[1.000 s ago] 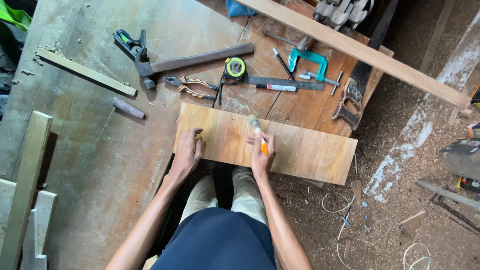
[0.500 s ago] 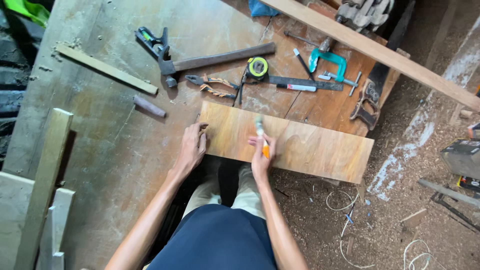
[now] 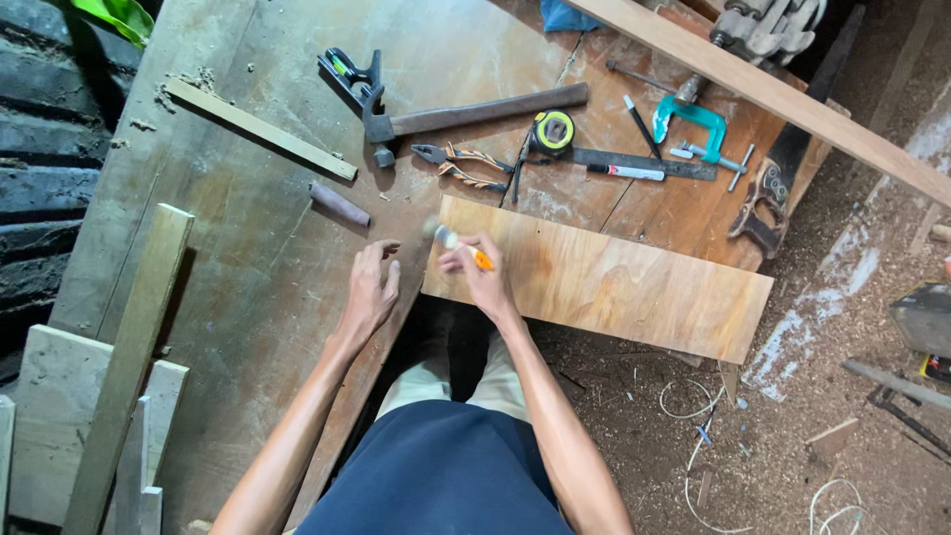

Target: The person measures and marks a wooden plank with a tape measure and marker, then brushes the surface to remove dust. They flip the plank and use a metal ruler to draw a straight line across the wood.

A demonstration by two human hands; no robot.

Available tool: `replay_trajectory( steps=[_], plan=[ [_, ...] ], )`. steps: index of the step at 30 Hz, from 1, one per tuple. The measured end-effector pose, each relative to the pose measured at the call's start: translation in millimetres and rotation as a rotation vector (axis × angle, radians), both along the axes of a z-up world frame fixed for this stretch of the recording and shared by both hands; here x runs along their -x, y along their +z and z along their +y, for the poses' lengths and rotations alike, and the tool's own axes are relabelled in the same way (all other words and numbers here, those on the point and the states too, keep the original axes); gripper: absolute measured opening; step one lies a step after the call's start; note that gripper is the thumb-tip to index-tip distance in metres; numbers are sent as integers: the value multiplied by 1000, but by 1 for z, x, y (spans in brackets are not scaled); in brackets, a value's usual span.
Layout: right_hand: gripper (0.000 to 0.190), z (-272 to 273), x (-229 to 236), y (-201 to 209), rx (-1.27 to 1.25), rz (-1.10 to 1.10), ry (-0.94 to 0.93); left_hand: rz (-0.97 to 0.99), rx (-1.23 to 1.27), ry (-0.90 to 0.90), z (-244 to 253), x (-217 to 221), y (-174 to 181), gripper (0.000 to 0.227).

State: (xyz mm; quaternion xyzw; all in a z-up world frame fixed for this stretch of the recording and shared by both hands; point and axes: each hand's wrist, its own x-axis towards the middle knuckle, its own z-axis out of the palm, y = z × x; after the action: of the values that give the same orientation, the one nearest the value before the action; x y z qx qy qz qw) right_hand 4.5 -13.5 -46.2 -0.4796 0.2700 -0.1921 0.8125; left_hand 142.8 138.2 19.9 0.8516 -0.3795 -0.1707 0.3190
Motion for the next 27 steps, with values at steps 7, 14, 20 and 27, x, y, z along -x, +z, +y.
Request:
replay_trajectory(
  steps=[7, 14, 20, 27],
  plan=[
    [12, 10, 65, 6, 112, 118, -53, 42, -23, -29, -7, 12, -5, 27],
    [12, 44, 85, 12, 111, 204, -135, 37, -15, -107, -27, 21, 6, 28],
    [13, 14, 142, 0, 143, 277, -244, 63, -128, -293, -55, 53, 3, 30],
    [9, -15, 237, -16, 143, 322, -294, 78, -107, -517, -108, 119, -22, 37]
  ],
)
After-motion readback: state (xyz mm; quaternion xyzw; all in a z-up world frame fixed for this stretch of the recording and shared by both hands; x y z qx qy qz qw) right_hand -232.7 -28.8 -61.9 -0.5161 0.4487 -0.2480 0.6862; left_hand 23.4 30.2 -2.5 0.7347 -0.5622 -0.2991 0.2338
